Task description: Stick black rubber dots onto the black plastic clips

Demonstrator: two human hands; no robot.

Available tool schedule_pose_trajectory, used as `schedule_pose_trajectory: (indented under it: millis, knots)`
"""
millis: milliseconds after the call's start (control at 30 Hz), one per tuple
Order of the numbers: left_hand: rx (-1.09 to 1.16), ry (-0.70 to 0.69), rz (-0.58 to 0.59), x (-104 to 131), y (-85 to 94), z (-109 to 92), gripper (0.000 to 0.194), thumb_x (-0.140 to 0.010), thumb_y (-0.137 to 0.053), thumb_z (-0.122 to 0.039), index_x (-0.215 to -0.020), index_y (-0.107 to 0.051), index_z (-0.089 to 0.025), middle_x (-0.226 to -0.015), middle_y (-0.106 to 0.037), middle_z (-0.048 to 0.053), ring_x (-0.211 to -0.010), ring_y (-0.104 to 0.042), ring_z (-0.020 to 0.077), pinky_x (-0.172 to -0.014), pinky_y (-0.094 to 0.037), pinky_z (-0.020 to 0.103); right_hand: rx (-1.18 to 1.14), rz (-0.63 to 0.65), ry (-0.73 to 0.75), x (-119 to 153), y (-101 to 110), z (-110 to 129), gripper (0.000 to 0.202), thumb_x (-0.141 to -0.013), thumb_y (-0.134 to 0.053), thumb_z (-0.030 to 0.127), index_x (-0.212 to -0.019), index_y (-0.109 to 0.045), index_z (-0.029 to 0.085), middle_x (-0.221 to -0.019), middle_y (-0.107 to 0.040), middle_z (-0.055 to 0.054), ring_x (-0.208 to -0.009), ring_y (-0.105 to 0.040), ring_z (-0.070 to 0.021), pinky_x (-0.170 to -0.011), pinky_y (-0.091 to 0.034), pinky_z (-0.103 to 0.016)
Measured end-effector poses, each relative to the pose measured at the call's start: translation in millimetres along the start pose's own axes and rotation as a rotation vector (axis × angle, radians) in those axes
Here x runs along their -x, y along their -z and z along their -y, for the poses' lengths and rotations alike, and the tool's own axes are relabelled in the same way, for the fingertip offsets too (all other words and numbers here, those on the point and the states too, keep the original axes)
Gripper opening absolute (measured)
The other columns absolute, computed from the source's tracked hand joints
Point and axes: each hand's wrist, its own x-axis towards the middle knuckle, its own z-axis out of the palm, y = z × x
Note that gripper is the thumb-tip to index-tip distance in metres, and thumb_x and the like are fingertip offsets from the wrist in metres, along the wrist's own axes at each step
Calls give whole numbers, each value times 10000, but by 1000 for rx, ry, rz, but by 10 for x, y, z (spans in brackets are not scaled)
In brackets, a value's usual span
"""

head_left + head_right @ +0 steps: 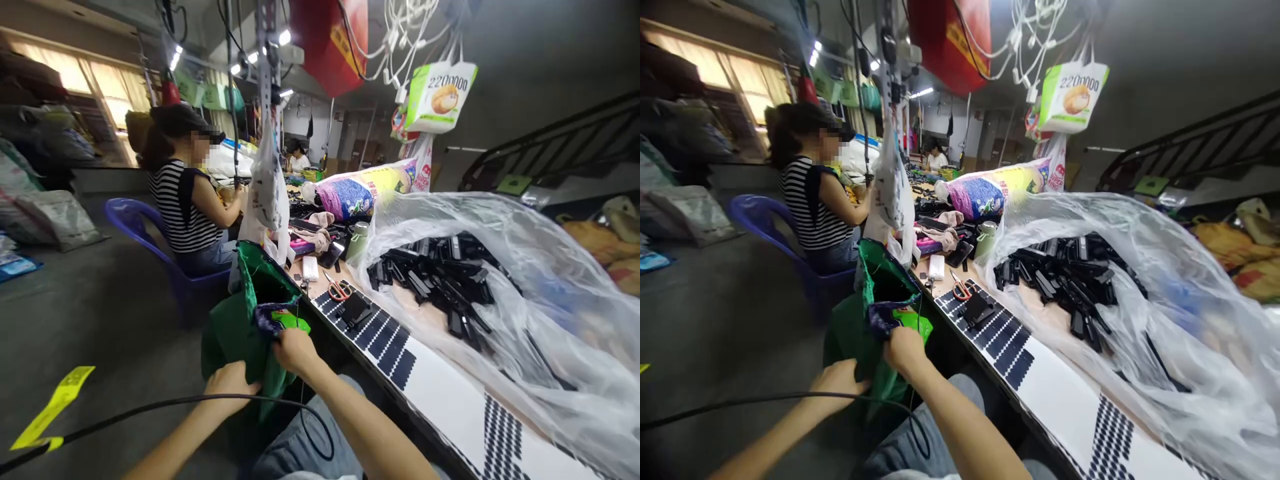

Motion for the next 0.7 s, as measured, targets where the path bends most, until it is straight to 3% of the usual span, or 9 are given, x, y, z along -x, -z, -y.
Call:
schedule_pose_trajectory:
  millis: [67,167,300,367,433,567,633,700]
  knots:
    - [-42,-21,-32,-82,-90,-95,330,-771,-412,-384,-832,-619,-134,-923,-658,196,-905,-619,333,-720,-455,390,-102,1,-6,-137,104,-131,206,-769,-495,265,-594,-533,163,-576,-615,-37,-562,-609,-156,-519,-444,-242]
    - [-10,35,-117,-185,-156,-154,428,-811,-344,-413,-871,-633,-103,-907,-651,237,-891,-621,354,-727,-454,423,-305,-5,-20,-310,236,-243,312,-830,-397,384,-605,-466,178,-475,-508,30,-414,-536,-100,-387,-366,-182]
    - [64,108,-187,-295,-63,-153,261,-737,-466,-279,-735,-652,-95,-845,-660,240,-850,-631,356,-698,-463,412,-519,-32,-19,-390,252,-302,388,-757,-466,531,-577,-408,193,-418,-415,60,-367,-490,-98,-339,-308,-183]
    - [111,132,-220,-364,134,-37,245,-736,-448,-234,-683,-645,-99,-806,-666,223,-830,-640,335,-677,-469,391,-596,-74,-19,-371,279,-334,422,-717,-491,578,-568,-413,191,-408,-409,58,-363,-473,-98,-335,-298,-190]
    - [173,171,-280,-441,445,199,339,-781,-386,-286,-679,-641,-87,-742,-664,207,-798,-647,320,-644,-477,372,-653,-138,-22,-331,399,-355,445,-704,-483,610,-578,-432,186,-427,-432,46,-384,-467,-97,-343,-298,-195]
    - [313,204,-430,-530,1080,805,598,-854,-149,-438,-825,-643,-103,-726,-674,132,-789,-647,261,-600,-492,297,-848,-419,94,-197,947,-230,419,-735,-481,583,-653,-505,173,-583,-542,13,-467,-477,-78,-414,-345,-193]
    - [419,242,-481,-521,1236,1021,655,-828,-119,-508,-918,-634,-114,-739,-676,155,-725,-653,263,-568,-498,324,-934,-591,238,-89,1261,-108,353,-774,-488,524,-714,-534,179,-647,-570,9,-494,-484,-73,-439,-353,-190]
    - [593,280,-516,-482,1277,1150,685,-781,-165,-586,-1012,-607,-116,-730,-674,173,-661,-652,270,-563,-508,363,-874,-609,307,54,1484,-30,341,-796,-479,503,-712,-548,179,-649,-574,3,-511,-493,-81,-462,-364,-199]
